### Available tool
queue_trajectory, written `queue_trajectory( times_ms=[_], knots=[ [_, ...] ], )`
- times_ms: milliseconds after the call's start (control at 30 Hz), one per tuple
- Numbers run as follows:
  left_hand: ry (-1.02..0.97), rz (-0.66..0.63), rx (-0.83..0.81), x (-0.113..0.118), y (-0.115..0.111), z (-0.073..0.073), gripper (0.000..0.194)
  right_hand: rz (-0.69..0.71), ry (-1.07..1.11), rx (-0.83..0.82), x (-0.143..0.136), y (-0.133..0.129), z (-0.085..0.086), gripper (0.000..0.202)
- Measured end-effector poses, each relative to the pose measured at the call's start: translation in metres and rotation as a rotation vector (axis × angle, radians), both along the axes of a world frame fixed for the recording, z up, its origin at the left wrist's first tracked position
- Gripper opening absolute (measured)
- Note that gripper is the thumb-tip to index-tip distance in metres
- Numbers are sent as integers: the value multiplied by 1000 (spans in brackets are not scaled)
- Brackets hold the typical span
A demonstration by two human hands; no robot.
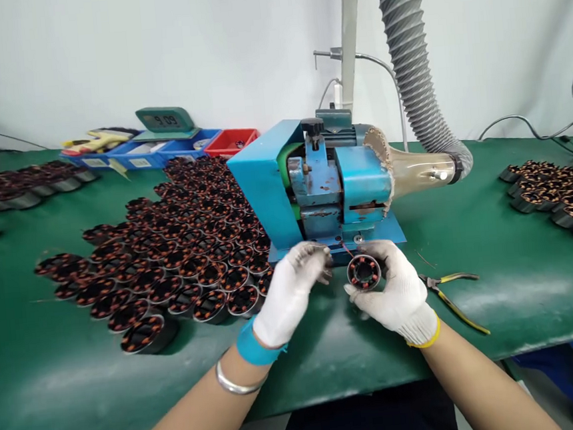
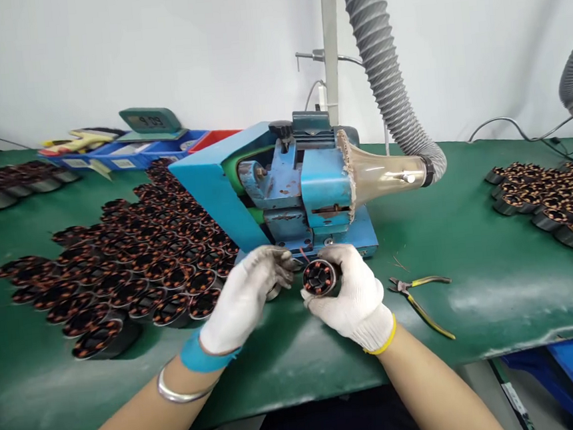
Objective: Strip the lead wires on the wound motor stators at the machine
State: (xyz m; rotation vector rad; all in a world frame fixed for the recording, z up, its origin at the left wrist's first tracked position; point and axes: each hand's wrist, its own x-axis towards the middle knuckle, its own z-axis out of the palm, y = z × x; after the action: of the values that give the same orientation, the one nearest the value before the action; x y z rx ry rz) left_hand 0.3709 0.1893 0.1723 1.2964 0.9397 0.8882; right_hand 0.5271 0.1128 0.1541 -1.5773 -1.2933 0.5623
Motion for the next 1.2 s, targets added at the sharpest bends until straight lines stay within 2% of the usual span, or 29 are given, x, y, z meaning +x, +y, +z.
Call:
queue_trajectory(
  times_ms=[133, 200, 267, 500, 600, 1000, 1200],
  knots=[
    [59, -235, 98, 21, -29, -12, 69, -263, 54, -35, 2, 10, -4, 53],
    [61, -275, 138, 27, -37, -16, 86, -297, 76, -8, 4, 17, -2, 54],
    [51, -280, 170, 31, -38, -18, 93, -305, 88, 30, 4, 25, 2, 55],
    [-71, -341, 231, 40, -24, -20, 99, -426, 106, 17, -1, 46, 18, 50],
    [-47, -359, 240, 39, -22, -22, 102, -447, 112, 12, -4, 50, 20, 48],
    [35, -353, 253, 34, -20, -27, 107, -453, 188, 67, -5, 52, 16, 44],
    [3, -360, 245, 37, -17, -22, 101, -474, 201, 60, -5, 54, 17, 46]
  ],
)
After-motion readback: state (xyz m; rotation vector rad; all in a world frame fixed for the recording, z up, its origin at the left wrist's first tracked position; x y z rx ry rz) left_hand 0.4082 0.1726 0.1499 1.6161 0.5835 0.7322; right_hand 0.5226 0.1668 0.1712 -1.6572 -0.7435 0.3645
